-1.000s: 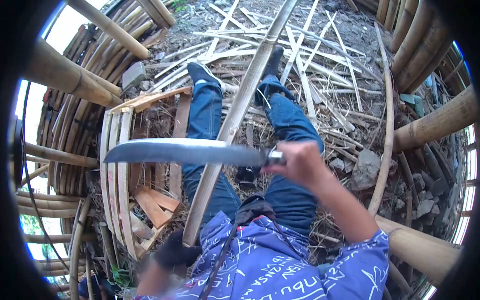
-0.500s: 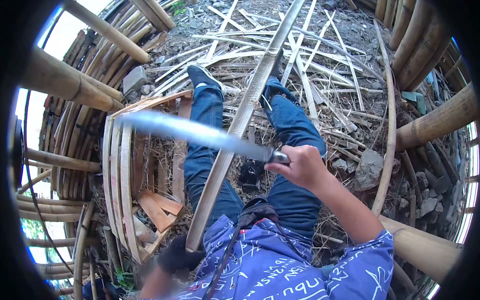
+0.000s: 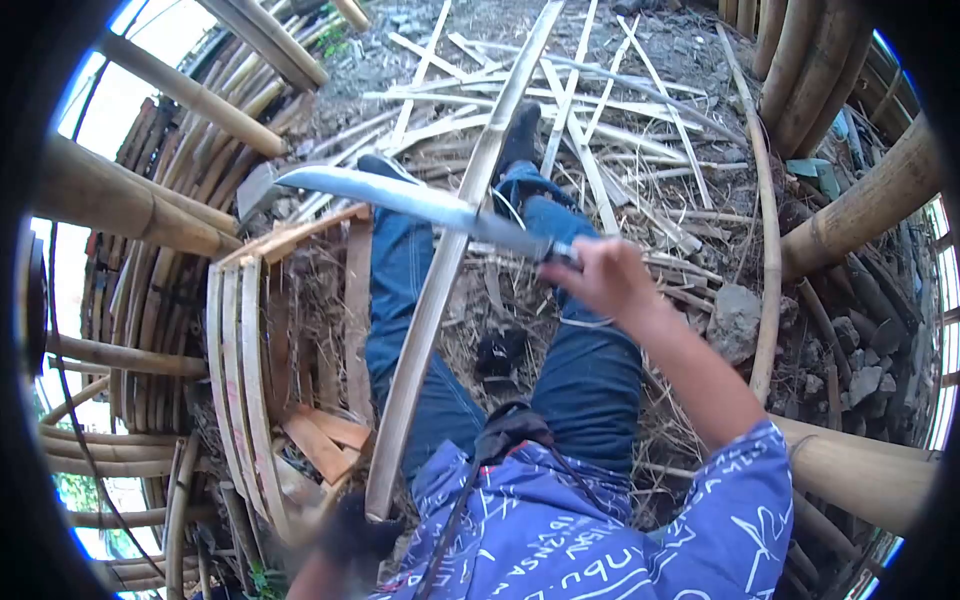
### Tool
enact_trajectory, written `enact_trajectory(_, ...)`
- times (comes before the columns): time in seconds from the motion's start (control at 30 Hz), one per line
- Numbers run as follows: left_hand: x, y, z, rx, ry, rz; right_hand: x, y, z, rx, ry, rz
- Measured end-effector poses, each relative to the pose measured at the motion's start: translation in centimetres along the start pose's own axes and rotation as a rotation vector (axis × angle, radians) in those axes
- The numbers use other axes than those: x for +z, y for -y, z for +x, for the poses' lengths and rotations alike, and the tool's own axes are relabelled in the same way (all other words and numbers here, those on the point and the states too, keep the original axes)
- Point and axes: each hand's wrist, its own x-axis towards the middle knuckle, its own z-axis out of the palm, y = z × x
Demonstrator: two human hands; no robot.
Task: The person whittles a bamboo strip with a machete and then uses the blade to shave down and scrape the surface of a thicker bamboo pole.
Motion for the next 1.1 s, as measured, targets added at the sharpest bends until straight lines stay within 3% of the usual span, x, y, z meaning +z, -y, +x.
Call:
enact_trajectory(0.1,-0.3,2.6,-0.1,0.212,-0.068,0.152,0.1,0.0,-0.8,-0.105,0.011,0.045)
enact_trajectory(0.17,-0.1,2.1,-0.3,0.159,-0.025,0.059,0.3,-1.9,0.5,-0.086,-0.067,0.105)
enact_trajectory(0.2,-0.2,1.6,-0.4,0.116,0.0,-0.029,-0.7,-1.8,1.2,0.015,-0.049,-0.056)
enact_trajectory(0.3,-0.4,0.9,-0.2,0.05,0.018,-0.206,0.2,-0.2,0.3,-0.059,0.019,0.041)
enact_trajectory(0.33,0.0,-0.6,-1.6,0.137,-0.073,0.035,-0.8,0.6,-0.1,-0.187,-0.012,-0.02)
enact_trajectory(0.37,0.4,-1.3,-2.4,0.215,-0.154,0.269,-0.8,-0.3,0.4,-0.179,-0.009,-0.024)
enact_trajectory(0.43,0.3,-0.4,-2.1,0.177,-0.109,0.138,-0.5,-2.8,1.9,-0.021,-0.049,-0.025)
enact_trajectory(0.5,0.1,-1.0,-1.6,0.118,-0.088,0.154,0.0,-1.9,2.0,-0.051,-0.133,-0.097)
enact_trajectory(0.53,-0.1,-1.0,-1.0,-0.007,-0.088,0.142,0.1,-1.1,1.4,-0.07,-0.078,-0.023)
enact_trajectory(0.57,0.2,-2.8,-2.4,0.113,-0.158,0.417,0.4,-0.6,0.9,-0.074,-0.016,0.055)
enact_trajectory(0.63,0.1,0.1,-2.1,0.348,-0.142,0.187,-0.2,-2.3,2.1,-0.03,-0.03,0.026)
enact_trajectory(0.67,0.4,-0.6,-2.6,0.333,-0.131,0.18,-0.4,-3.3,2.6,0.005,-0.031,0.004)
enact_trajectory(0.73,0.4,-3.6,-3.4,0.026,-0.116,0.302,0.0,-3.8,3.2,0.009,-0.093,-0.126)
enact_trajectory(0.87,-0.3,-2.4,-2.4,0.092,-0.167,0.409,0.3,-2.4,1.8,-0.156,-0.079,-0.017)
enact_trajectory(0.9,-0.4,-2.0,-2.3,0.092,-0.132,0.328,0.0,-3.1,2.3,-0.152,-0.065,-0.021)
enact_trajectory(0.97,-0.4,-1.4,-2.9,0.082,-0.073,0.165,-0.2,-4.5,4.0,0.059,-0.139,-0.088)
enact_trajectory(1.0,-0.2,-3.8,-3.2,-0.008,-0.083,0.265,0.0,-4.1,4.2,0.044,-0.151,-0.135)
enact_trajectory(1.1,-0.3,-3.7,-2.9,0.001,-0.154,0.329,0.7,-3.2,2.6,-0.063,-0.101,0.004)
